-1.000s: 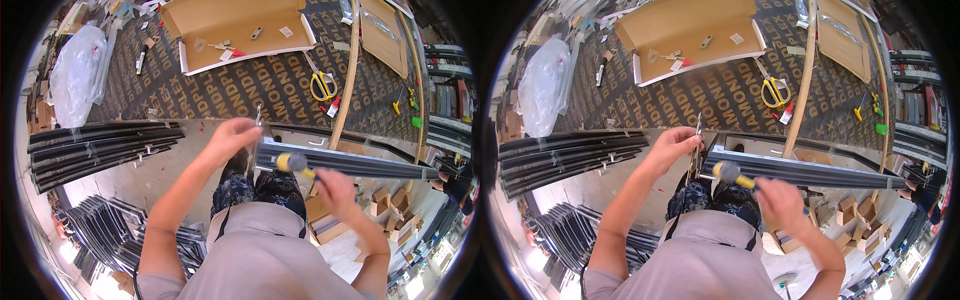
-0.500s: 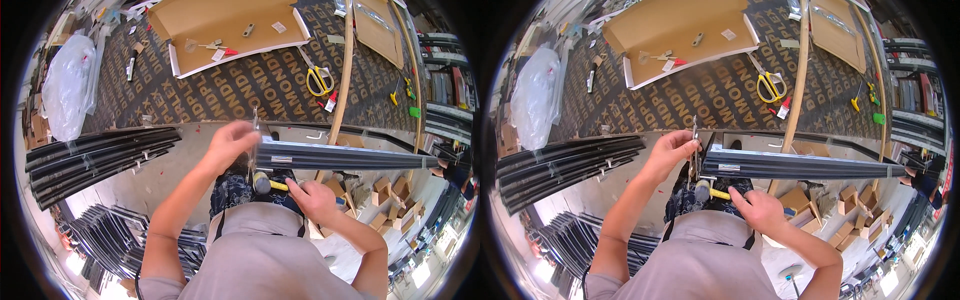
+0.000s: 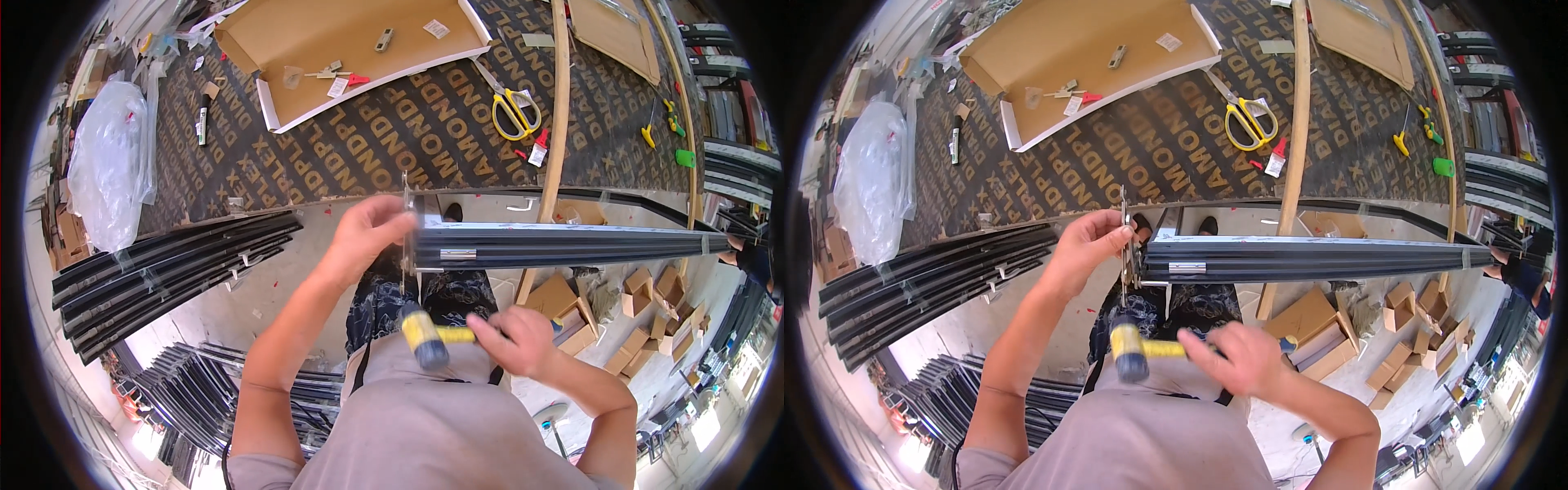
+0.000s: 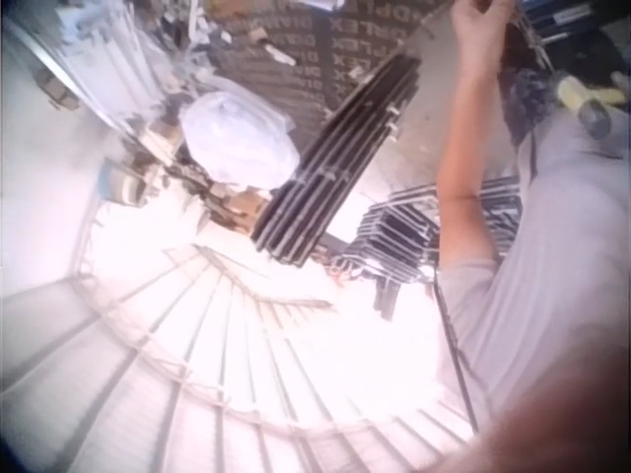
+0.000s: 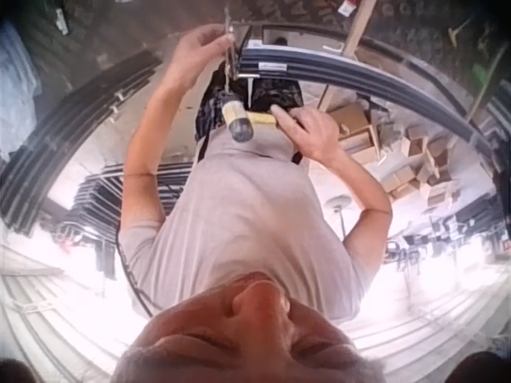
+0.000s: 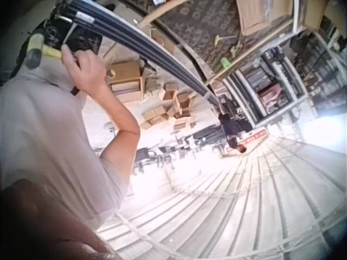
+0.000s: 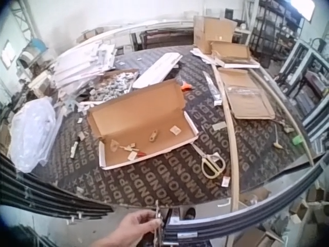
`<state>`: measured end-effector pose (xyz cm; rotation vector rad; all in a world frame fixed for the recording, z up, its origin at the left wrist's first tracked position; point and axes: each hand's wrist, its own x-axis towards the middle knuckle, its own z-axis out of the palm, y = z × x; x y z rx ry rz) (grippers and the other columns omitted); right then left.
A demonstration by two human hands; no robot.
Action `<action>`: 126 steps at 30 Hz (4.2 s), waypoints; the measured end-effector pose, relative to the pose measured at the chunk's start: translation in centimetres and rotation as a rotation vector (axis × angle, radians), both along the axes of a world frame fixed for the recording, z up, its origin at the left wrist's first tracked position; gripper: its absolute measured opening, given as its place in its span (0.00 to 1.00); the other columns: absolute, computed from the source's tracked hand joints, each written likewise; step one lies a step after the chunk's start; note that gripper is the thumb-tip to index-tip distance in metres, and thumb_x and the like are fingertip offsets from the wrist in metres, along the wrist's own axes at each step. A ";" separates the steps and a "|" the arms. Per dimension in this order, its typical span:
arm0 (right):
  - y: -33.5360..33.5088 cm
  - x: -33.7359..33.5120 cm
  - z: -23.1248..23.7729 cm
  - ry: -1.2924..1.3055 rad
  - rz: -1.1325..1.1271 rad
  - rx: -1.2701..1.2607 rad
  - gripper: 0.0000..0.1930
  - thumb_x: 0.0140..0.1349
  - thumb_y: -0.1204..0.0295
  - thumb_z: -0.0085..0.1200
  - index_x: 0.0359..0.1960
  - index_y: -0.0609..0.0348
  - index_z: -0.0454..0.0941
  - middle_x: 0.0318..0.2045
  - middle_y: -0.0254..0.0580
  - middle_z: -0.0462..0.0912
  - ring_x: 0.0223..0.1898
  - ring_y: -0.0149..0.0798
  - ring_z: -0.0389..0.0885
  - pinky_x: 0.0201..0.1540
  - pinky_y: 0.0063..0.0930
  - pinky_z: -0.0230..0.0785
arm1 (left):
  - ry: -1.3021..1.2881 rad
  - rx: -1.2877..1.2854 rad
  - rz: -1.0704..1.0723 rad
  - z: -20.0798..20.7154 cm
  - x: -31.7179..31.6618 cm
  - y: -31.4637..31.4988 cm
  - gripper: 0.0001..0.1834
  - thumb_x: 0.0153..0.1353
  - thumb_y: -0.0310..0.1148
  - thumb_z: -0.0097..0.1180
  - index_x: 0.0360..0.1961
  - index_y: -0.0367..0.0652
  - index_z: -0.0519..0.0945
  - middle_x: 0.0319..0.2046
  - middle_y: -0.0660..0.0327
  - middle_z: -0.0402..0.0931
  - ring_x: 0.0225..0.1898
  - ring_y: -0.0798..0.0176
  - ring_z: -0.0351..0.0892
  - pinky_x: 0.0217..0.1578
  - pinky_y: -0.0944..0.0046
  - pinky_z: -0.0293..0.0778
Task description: Marking measurements on aluminum window frames with a marker and attaching corner brackets using a small hammer and screwdriver.
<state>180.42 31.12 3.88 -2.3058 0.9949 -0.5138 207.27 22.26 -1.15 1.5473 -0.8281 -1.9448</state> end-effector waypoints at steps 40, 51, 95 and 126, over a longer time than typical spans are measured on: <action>-7.5 3.5 1.6 0.643 0.035 0.101 0.15 0.59 0.66 0.57 0.48 0.51 0.77 0.21 0.37 0.73 0.26 0.40 0.78 0.27 0.35 0.69 | 0.073 -0.008 0.043 -6.9 -0.1 0.1 0.15 0.62 0.35 0.60 0.43 0.32 0.78 0.35 0.64 0.78 0.36 0.73 0.73 0.37 0.70 0.70; -1.6 -2.7 1.0 -0.115 -1.087 1.323 0.16 0.69 0.70 0.47 0.57 0.58 0.70 0.23 0.28 0.72 0.23 0.21 0.68 0.21 0.14 0.58 | 0.080 -0.071 0.248 -7.1 -1.5 1.8 0.17 0.60 0.36 0.62 0.41 0.32 0.78 0.31 0.62 0.78 0.35 0.73 0.74 0.38 0.71 0.71; 2.3 0.9 0.9 -0.398 -1.201 1.408 0.18 0.70 0.71 0.44 0.60 0.59 0.65 0.26 0.33 0.70 0.20 0.24 0.67 0.18 0.15 0.58 | 0.258 0.082 0.544 -7.5 -5.1 1.4 0.15 0.65 0.43 0.57 0.36 0.41 0.74 0.23 0.71 0.68 0.23 0.77 0.68 0.26 0.74 0.69; 2.9 0.4 0.8 -0.297 -1.000 1.201 0.26 0.69 0.70 0.48 0.67 0.60 0.59 0.26 0.33 0.72 0.20 0.20 0.67 0.18 0.13 0.60 | -0.021 0.001 0.437 -7.8 -4.9 1.4 0.19 0.66 0.46 0.55 0.39 0.36 0.78 0.29 0.69 0.72 0.32 0.75 0.66 0.35 0.72 0.65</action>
